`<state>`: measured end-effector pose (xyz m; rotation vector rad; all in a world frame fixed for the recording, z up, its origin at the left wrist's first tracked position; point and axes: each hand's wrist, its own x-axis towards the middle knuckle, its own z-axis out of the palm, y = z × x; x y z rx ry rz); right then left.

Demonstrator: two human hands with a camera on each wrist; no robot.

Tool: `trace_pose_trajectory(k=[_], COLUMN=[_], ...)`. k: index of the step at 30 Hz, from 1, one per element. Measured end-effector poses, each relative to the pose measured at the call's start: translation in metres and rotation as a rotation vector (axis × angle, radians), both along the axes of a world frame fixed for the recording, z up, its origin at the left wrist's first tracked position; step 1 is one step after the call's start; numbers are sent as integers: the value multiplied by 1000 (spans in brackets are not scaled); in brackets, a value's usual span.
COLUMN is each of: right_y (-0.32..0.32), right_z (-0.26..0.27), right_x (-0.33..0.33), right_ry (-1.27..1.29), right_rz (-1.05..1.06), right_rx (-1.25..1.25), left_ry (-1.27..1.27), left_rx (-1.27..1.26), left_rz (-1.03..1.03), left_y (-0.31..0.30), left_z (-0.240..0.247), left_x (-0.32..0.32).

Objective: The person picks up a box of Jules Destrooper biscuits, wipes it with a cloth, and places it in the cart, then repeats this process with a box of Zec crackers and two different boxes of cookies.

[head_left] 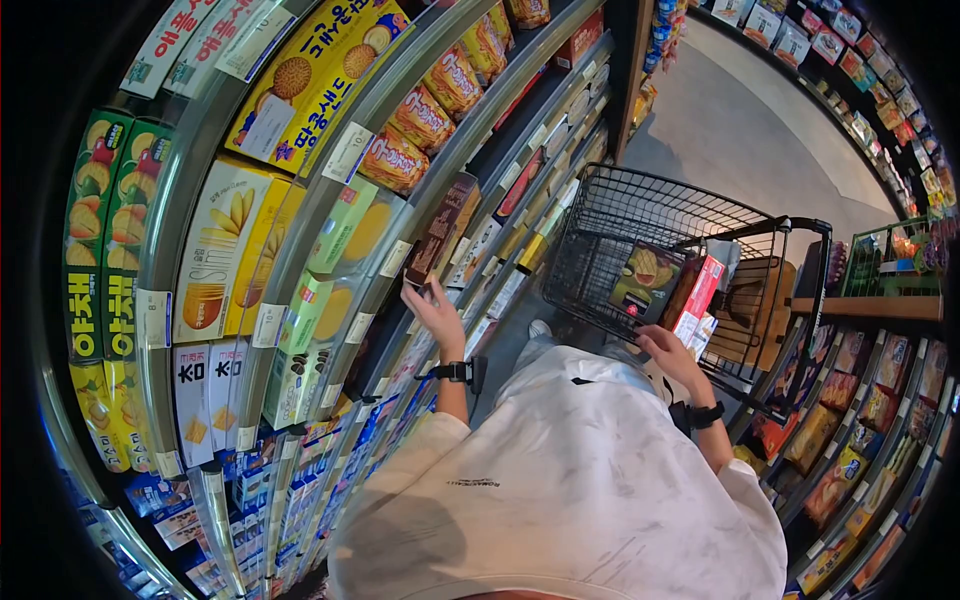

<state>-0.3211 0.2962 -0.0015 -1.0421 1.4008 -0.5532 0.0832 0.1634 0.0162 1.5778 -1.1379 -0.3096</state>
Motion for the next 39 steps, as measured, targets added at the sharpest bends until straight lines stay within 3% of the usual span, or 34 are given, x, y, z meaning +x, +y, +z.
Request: trace_pose_trajectory(k=[9, 11, 18, 25, 27, 30, 33, 39], right_y=[-6, -5, -1, -6, -7, -9, -8, -3], right_z=[6, 10, 6, 0, 1, 6, 5, -2], right_x=[4, 6, 8, 12, 12, 10, 8, 4], right_ry=[-26, -12, 10, -4, -5, -4, -7, -24], right_rz=[0, 2, 3, 26, 23, 8, -14, -37], right_rx=[5, 8, 16, -12, -27, -21, 18, 35], left_ry=[-78, -480, -126, -207, -129, 34, -136, -23], left_rx=[36, -6, 137, 136, 138, 74, 60, 26], left_rz=[-4, -79, -79, -130, -26, -39, -34, -48], left_y=[-16, -14, -26, -50, -52, -58, -63, -71], left_z=[-9, -3, -25, -34, -33, -32, -34, -41], left_x=[12, 25, 43, 53, 43, 41, 46, 48])
